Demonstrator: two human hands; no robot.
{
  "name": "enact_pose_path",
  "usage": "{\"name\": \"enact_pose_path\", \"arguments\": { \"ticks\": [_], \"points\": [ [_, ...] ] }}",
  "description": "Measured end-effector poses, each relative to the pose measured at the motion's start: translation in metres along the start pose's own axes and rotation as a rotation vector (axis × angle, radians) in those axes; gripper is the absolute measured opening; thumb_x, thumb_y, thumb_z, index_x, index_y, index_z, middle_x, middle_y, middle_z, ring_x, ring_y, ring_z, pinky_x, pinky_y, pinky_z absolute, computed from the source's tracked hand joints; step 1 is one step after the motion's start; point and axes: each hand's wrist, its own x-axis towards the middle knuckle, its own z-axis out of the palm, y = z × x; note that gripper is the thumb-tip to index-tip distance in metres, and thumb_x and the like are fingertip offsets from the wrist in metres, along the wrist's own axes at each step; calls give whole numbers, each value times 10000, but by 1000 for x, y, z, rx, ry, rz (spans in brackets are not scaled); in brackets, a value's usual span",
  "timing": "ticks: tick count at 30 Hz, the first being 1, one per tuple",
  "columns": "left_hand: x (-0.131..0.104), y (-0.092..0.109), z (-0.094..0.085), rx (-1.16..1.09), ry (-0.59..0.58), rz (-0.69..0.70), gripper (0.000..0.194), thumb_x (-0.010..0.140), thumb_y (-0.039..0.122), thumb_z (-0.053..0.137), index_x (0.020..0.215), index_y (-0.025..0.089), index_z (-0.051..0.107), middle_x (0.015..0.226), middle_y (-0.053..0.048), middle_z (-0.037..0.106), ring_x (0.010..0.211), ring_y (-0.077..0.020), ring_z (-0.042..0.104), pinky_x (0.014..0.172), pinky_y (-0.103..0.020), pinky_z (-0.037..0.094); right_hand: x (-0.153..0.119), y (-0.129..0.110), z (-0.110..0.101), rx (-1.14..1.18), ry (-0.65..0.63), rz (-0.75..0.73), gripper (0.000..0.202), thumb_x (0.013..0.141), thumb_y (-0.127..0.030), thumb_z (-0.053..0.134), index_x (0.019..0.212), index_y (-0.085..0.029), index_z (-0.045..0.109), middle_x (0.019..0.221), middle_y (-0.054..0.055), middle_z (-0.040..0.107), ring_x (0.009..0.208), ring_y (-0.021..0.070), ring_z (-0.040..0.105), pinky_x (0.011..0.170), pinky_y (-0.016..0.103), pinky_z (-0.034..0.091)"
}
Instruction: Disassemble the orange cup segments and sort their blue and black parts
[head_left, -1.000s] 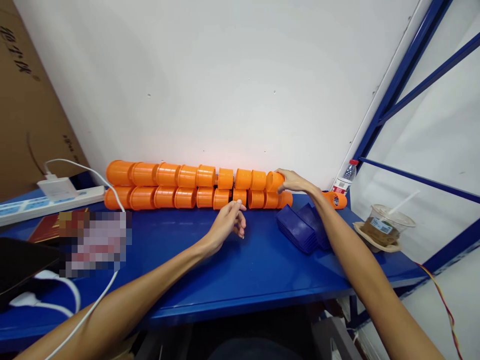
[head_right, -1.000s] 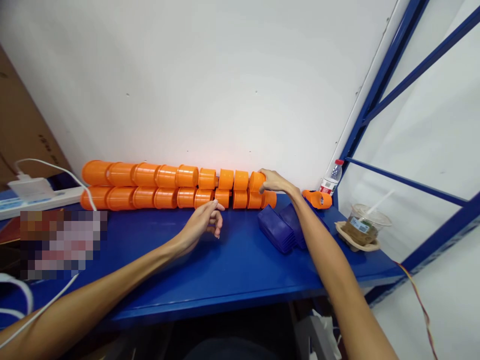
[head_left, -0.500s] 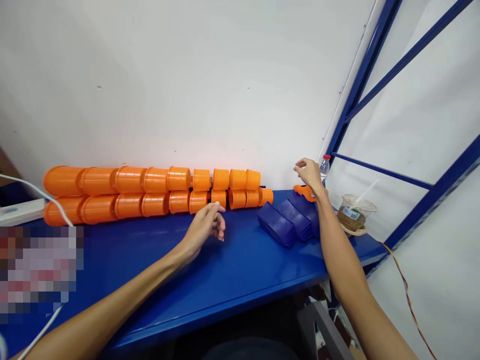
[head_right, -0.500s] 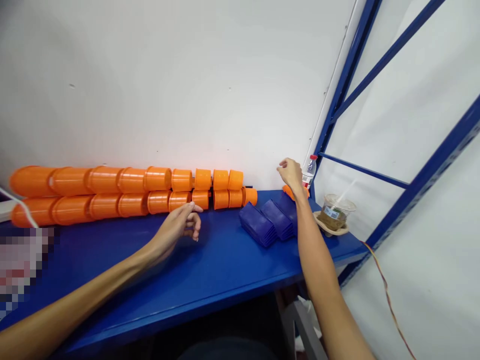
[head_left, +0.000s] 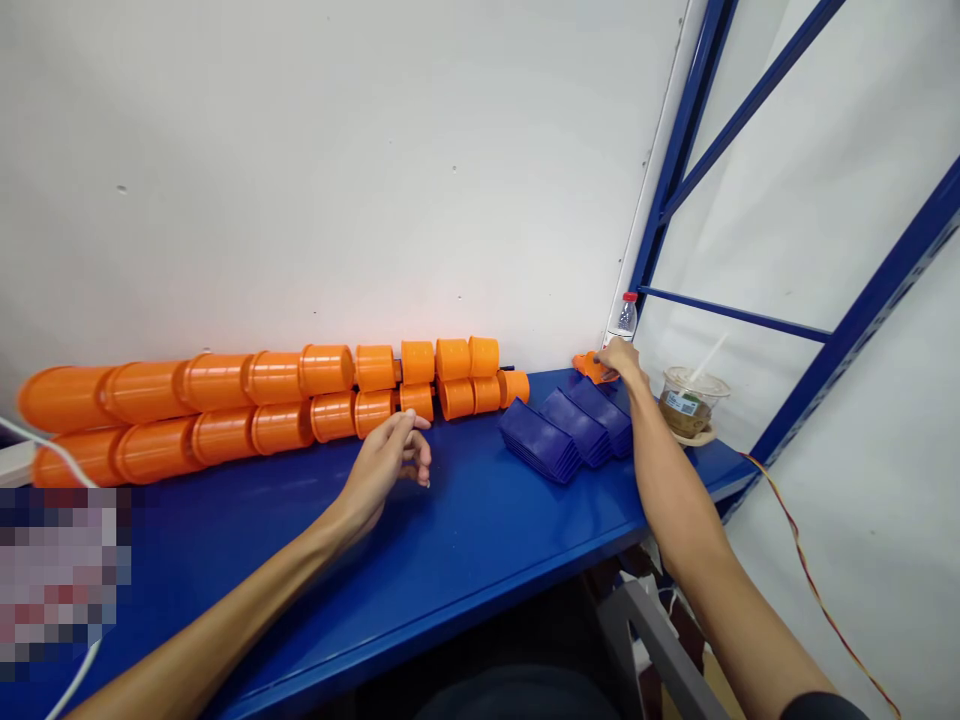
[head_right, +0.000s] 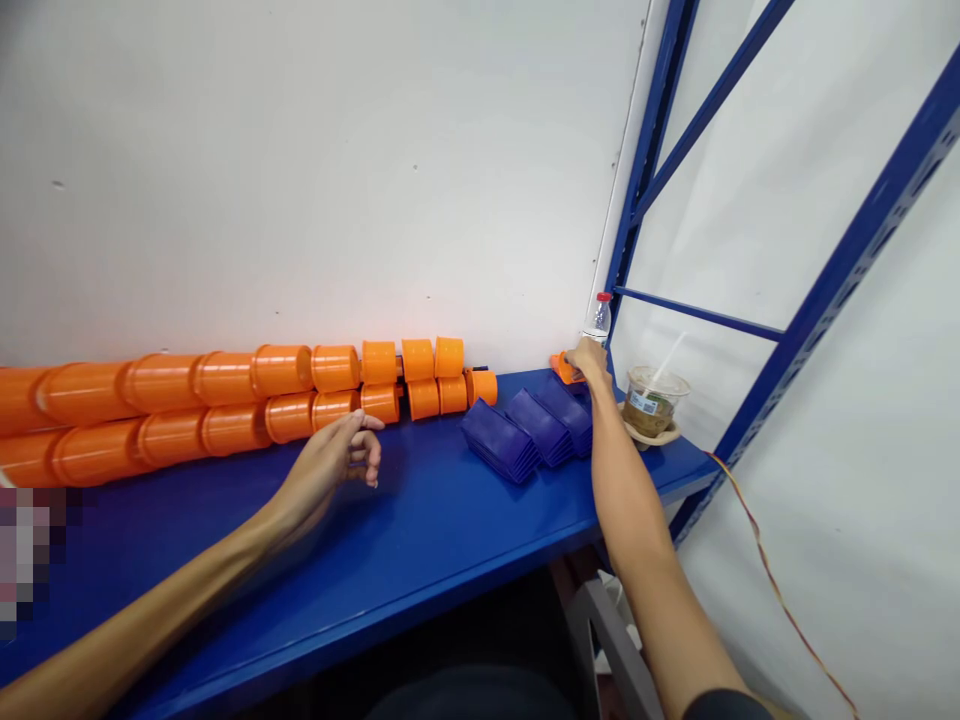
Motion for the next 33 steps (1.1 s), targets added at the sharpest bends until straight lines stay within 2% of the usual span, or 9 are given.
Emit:
{"name": "enact_pose_path", "arguments": {
  "ticks": [4,8,12,15,18,21,24,27,33],
  "points": [
    [3,-1,-1,-24,14,44,625,775,762,687,956,179,553,565,47,585,452,-130,535,448,-257,493,-20,-21,-26,92,297,-212,152,821,-255,737,907,-157,658,838,105,740,845,231,709,753,294,505],
    [7,-3,-4,-79,78,138,658,780,786,669,1020,186,548,697,11,650,573,-169,632,499,-292,553,-71,-58,-33,402,596,-521,268,800,-336,746,909,-224,529,907,53,680,841,230,663,754,323,496],
    [12,-4,-7,-140,220,283,695,788,806,656,1119,200,570,1020,-78,710,983,-243,728,790,-393,640,-142,-92,-9,675,520,-908,331,853,-398,728,864,-255,430,822,-15,572,616,146,551,628,293,472],
    [15,0,-12,-168,288,361,705,830,795,624,1224,212,578,1160,-114,703,1112,-250,704,923,-403,600,-193,-105,17,743,407,-1159,317,897,-379,722,864,-254,433,786,-31,543,571,121,506,575,270,445],
    [18,5,-19,-198,310,406,654,885,775,570,1227,218,596,1147,-108,706,1043,-244,707,838,-359,590,-229,-107,38,715,302,-1360,284,927,-375,720,888,-240,472,793,-11,576,592,126,512,543,260,413],
    [21,7,-26,-153,396,416,585,858,759,629,1028,199,655,978,-70,695,876,-220,676,685,-294,542,-245,-105,48,677,144,-1500,292,976,-448,674,879,-223,517,774,1,604,575,120,500,529,259,381],
    [24,4,-28,-111,381,381,551,836,734,681,913,189,675,873,-45,675,802,-199,632,699,-293,522,-241,-105,47,751,-74,-1487,373,1036,-505,564,797,-221,530,646,-32,562,511,98,456,519,245,360],
    [23,-1,-23,-83,251,373,510,891,698,640,929,193,705,919,-52,701,888,-219,644,819,-322,528,-225,-108,43,868,-180,-1253,454,1073,-496,469,716,-220,517,594,-23,574,509,100,486,531,238,371],
    [15,-7,-14,68,238,371,412,898,615,657,840,210,701,837,-36,684,890,-233,640,829,-322,516,-201,-113,52,722,-422,-1022,275,1003,-345,603,782,-184,629,662,-21,645,535,103,565,555,228,392]
  ]
}}
